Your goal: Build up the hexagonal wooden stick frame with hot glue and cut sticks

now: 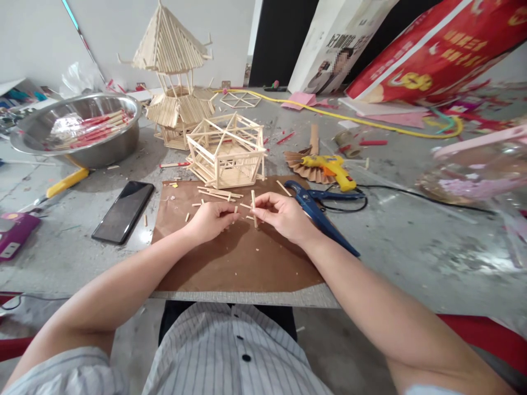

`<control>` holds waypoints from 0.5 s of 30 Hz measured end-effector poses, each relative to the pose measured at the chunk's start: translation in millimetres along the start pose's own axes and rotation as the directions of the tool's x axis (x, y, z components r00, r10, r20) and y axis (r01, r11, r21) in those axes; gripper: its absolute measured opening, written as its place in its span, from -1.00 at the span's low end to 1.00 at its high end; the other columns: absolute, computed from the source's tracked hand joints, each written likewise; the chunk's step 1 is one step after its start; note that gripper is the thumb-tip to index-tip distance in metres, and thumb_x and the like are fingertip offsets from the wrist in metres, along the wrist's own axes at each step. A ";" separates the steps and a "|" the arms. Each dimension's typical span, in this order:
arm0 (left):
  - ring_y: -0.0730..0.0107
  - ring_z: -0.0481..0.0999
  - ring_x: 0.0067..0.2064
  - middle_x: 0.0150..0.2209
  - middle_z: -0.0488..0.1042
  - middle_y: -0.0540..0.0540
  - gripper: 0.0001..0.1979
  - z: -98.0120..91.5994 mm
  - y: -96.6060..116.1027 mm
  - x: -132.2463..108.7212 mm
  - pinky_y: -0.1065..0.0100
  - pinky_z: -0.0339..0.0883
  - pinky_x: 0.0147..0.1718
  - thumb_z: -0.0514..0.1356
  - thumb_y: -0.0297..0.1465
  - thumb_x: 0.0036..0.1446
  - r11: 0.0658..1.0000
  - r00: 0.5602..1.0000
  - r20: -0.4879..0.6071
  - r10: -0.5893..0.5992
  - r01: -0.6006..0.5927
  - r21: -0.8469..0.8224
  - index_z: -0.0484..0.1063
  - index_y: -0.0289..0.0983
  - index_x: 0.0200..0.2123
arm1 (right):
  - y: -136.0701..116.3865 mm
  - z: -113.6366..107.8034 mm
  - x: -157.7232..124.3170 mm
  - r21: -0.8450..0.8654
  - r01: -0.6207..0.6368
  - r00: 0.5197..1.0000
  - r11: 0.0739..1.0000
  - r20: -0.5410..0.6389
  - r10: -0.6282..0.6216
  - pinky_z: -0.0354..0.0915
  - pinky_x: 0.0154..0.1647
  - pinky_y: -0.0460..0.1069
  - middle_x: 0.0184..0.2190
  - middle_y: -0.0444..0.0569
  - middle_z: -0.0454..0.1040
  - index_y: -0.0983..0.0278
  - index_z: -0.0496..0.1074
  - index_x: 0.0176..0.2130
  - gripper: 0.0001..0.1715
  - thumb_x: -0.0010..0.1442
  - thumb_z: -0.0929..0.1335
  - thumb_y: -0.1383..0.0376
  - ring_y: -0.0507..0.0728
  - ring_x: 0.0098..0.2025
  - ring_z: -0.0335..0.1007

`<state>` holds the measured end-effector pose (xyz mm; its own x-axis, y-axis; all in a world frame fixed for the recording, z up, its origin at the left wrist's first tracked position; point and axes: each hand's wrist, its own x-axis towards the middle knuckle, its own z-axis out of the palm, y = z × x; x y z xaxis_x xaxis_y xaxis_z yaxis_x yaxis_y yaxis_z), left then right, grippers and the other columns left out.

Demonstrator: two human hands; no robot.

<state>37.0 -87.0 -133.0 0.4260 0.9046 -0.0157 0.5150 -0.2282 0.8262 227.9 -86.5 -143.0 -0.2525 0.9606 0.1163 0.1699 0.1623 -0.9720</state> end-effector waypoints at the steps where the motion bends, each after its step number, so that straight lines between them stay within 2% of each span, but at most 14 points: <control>1: 0.55 0.37 -0.55 -0.59 0.38 0.03 -0.77 0.3 -0.3 -0.1 0.52 0.23 -0.53 0.08 -0.29 0.04 1.000 1.000 -0.005 0.006 -0.006 0.011 0.44 -0.31 -0.39 | 0.6 0.1 0.0 0.000 0.004 1.000 1.000 0.002 -0.004 0.27 -0.45 -0.05 -0.52 -0.14 0.36 0.29 0.34 -0.42 -0.80 -0.06 0.38 0.22 0.00 -0.51 0.29; 9: 0.55 0.36 -0.60 -0.62 0.37 0.02 -0.75 3.4 0.8 0.7 0.53 0.25 -0.59 0.11 -0.27 0.03 0.996 0.997 0.013 -0.079 0.079 -0.050 0.48 -0.32 -0.34 | 0.2 2.1 -0.1 0.059 -0.020 1.000 0.998 0.020 0.019 0.30 -0.42 -0.03 -0.56 -0.17 0.37 0.27 0.32 -0.46 -0.76 -0.10 0.41 0.20 0.01 -0.50 0.33; 15: 0.58 0.33 -0.62 -0.63 0.38 0.03 -0.74 5.4 -0.4 1.4 0.54 0.21 -0.59 0.11 -0.26 0.04 1.000 0.999 0.028 -0.029 0.029 0.007 0.51 -0.27 -0.31 | -5.5 6.7 -1.5 -0.001 0.012 0.999 1.000 0.031 -0.012 0.29 -0.41 -0.04 -0.58 -0.16 0.40 0.27 0.33 -0.47 -0.77 -0.10 0.41 0.20 0.01 -0.50 0.33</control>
<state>41.4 -87.6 -136.3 0.4316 0.9004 -0.0555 0.5322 -0.2045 0.8215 221.0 -90.3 -139.2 -0.2836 0.9512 0.1214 0.1674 0.1738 -0.9704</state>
